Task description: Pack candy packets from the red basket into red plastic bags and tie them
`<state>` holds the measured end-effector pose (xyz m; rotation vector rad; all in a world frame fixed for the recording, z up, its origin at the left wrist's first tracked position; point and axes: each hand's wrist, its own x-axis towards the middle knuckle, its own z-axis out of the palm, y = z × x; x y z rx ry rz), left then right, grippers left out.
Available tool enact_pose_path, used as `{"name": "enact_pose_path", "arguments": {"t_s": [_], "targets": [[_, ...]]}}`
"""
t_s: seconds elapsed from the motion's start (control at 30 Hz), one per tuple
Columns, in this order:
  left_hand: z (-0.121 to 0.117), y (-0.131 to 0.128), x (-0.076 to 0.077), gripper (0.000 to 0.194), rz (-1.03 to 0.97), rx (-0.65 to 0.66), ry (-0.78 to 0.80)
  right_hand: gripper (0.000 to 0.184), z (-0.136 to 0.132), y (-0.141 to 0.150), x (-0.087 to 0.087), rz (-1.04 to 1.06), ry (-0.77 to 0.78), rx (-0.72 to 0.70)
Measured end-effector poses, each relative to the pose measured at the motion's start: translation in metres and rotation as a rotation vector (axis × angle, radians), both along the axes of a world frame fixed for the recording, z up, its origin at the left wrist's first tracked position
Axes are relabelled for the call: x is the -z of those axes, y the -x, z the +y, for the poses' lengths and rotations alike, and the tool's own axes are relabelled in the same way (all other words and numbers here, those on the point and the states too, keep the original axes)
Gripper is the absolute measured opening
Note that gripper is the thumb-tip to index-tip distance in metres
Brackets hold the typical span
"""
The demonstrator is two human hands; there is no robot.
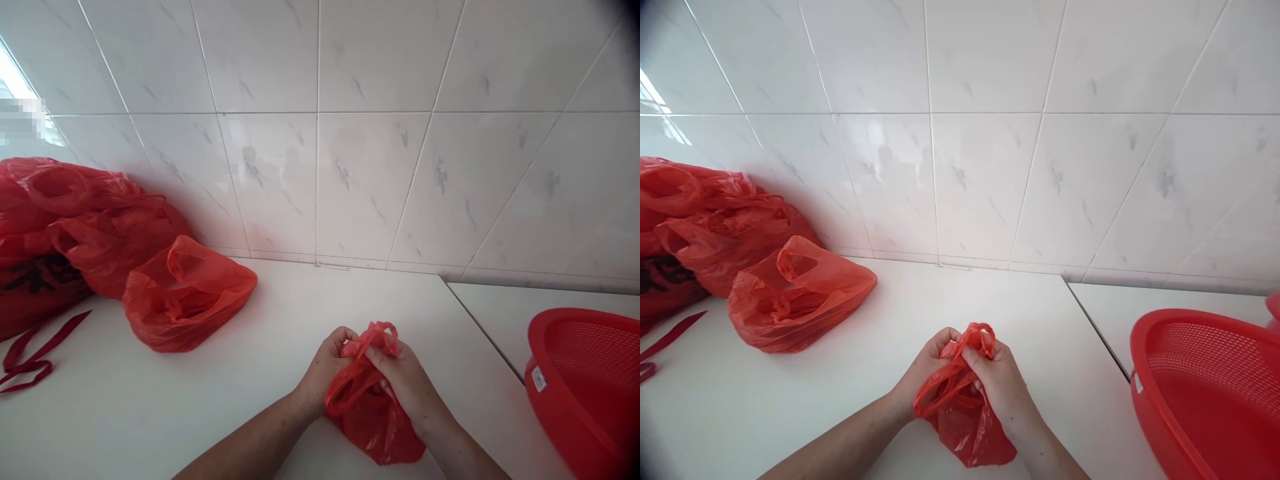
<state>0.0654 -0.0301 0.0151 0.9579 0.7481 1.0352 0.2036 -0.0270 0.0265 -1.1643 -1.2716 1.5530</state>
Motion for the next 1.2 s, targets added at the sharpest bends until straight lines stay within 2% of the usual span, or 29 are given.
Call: {"name": "enact_pose_path", "arguments": {"t_s": [0.07, 0.17, 0.23, 0.27, 0.3, 0.4, 0.5, 0.6, 0.67, 0.77, 0.83, 0.9, 0.97, 1.07, 1.13, 1.2], "targets": [[-0.001, 0.003, 0.004, 0.04, 0.029, 0.014, -0.103, 0.034, 0.001, -0.001, 0.0, 0.059, 0.058, 0.072], [-0.006, 0.006, 0.006, 0.075, 0.064, 0.05, -0.276, 0.036, 0.002, -0.001, -0.003, 0.103, 0.069, 0.092], [-0.009, 0.004, 0.006, 0.094, 0.031, 0.084, -0.312, 0.034, 0.001, 0.001, -0.004, 0.057, 0.045, 0.091], [-0.01, 0.003, 0.005, 0.096, 0.01, 0.089, -0.306, 0.033, 0.0, 0.002, -0.005, 0.024, 0.033, 0.093], [-0.011, 0.001, 0.004, 0.089, -0.007, 0.083, -0.29, 0.033, 0.0, 0.002, -0.006, -0.007, 0.022, 0.091], [-0.011, 0.0, -0.001, 0.044, -0.011, 0.045, -0.201, 0.032, -0.002, 0.003, -0.007, -0.002, -0.009, -0.001], [-0.008, 0.003, -0.007, 0.052, 0.05, 0.018, -0.136, 0.022, -0.004, 0.0, -0.007, 0.234, 0.011, -0.177], [-0.004, 0.005, -0.011, 0.054, 0.069, -0.01, -0.144, 0.034, -0.002, -0.005, -0.004, 0.517, 0.094, -0.288], [-0.002, 0.005, -0.012, 0.049, 0.025, -0.007, -0.144, 0.042, 0.0, -0.009, -0.001, 0.568, 0.124, -0.298], [-0.002, 0.005, -0.011, 0.033, -0.055, -0.052, -0.056, 0.029, 0.003, -0.013, 0.002, 0.435, 0.125, -0.255], [-0.003, 0.005, -0.01, 0.034, -0.071, -0.111, 0.015, 0.02, 0.002, -0.013, -0.001, 0.314, 0.091, -0.238], [-0.004, 0.006, -0.009, 0.039, -0.063, -0.132, 0.038, 0.021, 0.0, -0.011, -0.008, 0.188, 0.044, -0.223], [-0.004, 0.006, -0.009, 0.041, -0.052, -0.121, 0.018, 0.026, -0.002, -0.007, -0.014, 0.022, -0.009, -0.147], [-0.005, 0.006, -0.01, 0.032, -0.014, -0.134, -0.04, 0.028, -0.002, 0.0, -0.014, -0.232, -0.098, 0.054], [-0.005, 0.006, -0.008, 0.026, 0.016, -0.149, -0.082, 0.019, 0.0, 0.001, -0.008, -0.335, -0.141, 0.136], [-0.005, 0.006, -0.007, 0.023, 0.048, -0.141, -0.127, 0.008, 0.003, 0.0, -0.002, -0.365, -0.156, 0.147]]}}
